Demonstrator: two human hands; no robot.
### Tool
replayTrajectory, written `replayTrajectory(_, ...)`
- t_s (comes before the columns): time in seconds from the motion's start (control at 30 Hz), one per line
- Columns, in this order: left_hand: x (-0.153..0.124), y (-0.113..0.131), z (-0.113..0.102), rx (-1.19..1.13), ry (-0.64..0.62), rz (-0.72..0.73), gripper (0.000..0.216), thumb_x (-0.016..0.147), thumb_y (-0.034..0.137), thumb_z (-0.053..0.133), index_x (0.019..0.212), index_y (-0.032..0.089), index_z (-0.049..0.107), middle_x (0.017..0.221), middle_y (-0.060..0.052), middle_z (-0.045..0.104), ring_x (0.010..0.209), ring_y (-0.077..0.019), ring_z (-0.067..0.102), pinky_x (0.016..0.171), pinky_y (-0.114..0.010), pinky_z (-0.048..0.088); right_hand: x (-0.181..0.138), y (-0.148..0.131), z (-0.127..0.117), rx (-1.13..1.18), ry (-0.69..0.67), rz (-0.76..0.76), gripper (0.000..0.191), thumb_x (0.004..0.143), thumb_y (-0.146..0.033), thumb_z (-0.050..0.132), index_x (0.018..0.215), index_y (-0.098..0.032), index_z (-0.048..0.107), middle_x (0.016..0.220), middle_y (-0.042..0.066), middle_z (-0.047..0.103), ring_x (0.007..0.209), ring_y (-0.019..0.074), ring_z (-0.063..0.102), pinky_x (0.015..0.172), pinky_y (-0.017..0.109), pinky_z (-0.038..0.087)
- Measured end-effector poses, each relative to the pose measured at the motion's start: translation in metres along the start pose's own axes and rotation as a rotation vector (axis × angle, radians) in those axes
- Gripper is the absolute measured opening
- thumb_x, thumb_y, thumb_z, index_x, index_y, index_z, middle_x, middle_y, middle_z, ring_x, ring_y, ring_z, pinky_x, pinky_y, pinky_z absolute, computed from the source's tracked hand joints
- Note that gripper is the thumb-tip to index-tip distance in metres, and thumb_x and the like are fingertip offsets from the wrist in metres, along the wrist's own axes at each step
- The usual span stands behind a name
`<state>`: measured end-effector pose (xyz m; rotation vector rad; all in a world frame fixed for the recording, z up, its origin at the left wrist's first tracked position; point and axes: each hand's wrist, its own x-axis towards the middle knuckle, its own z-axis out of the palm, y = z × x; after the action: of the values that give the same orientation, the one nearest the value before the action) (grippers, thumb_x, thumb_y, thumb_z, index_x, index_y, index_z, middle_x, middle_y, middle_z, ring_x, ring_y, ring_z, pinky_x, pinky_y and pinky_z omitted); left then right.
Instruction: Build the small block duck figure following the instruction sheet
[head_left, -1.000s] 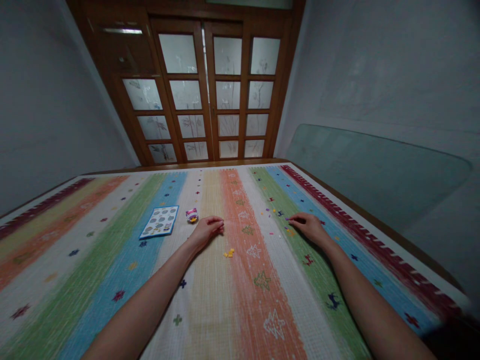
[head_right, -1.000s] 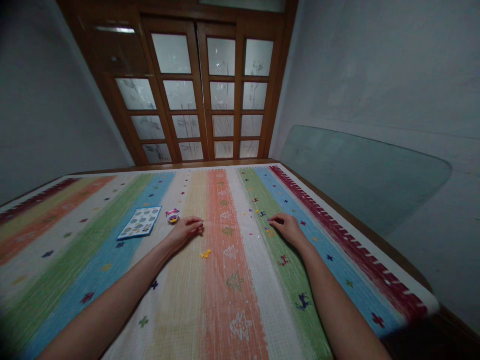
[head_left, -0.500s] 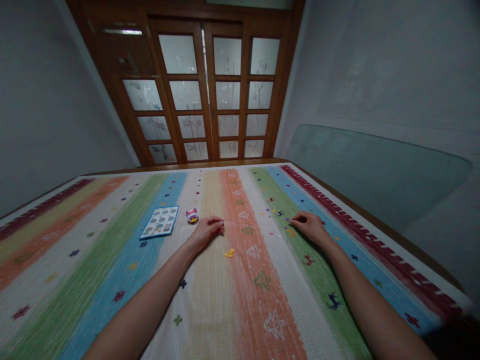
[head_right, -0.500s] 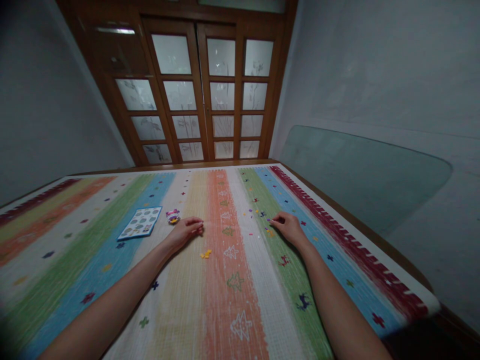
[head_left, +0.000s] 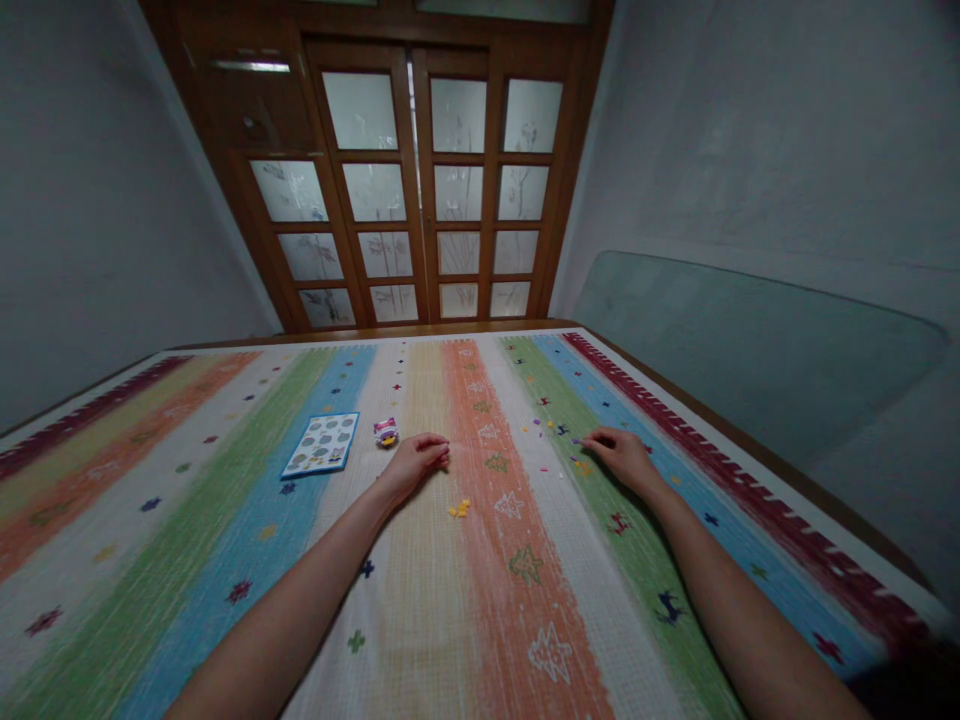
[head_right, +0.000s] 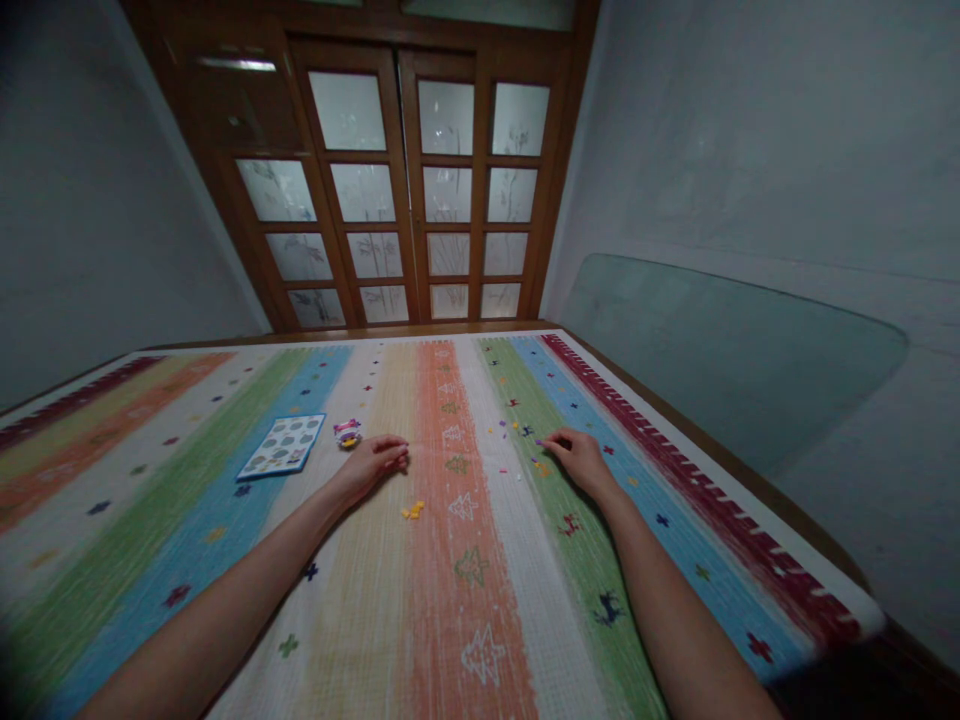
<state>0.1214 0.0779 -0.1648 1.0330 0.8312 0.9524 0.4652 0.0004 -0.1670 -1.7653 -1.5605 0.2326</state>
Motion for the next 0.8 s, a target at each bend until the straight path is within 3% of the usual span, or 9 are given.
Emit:
replayTrajectory(0.4, 0.001, 0.000, -0.001, -0.008, -0.003, -0.011, 0.024, 0.054, 0.018, 0.081, 0.067, 0.010, 0.062, 0.055, 0.000, 0.062, 0.050, -0.0090, 0.057, 0.056, -0.023, 0.047, 0.001, 0.002, 0.002, -0.004, 0.061, -0.005, 0.047, 0.073, -0.059, 0.048, 0.058, -0.017, 0.065, 0.057, 0.005, 0.065, 0.054, 0.0188, 0.055, 0.055, 0.030, 0.042)
replayTrajectory(0.8, 0.001, 0.000, -0.002, -0.015, -0.011, -0.029, 0.022, 0.057, 0.015, 0.080, 0.072, 0.009, 0.065, 0.059, -0.002, 0.065, 0.051, -0.0091, 0.058, 0.056, -0.023, 0.049, 0.003, 0.011, 0.005, -0.037, 0.129, -0.026, 0.025, 0.074, -0.031, 0.051, 0.079, -0.018, 0.072, 0.086, 0.009, 0.073, 0.074, 0.0219, 0.065, 0.072, 0.035, 0.050)
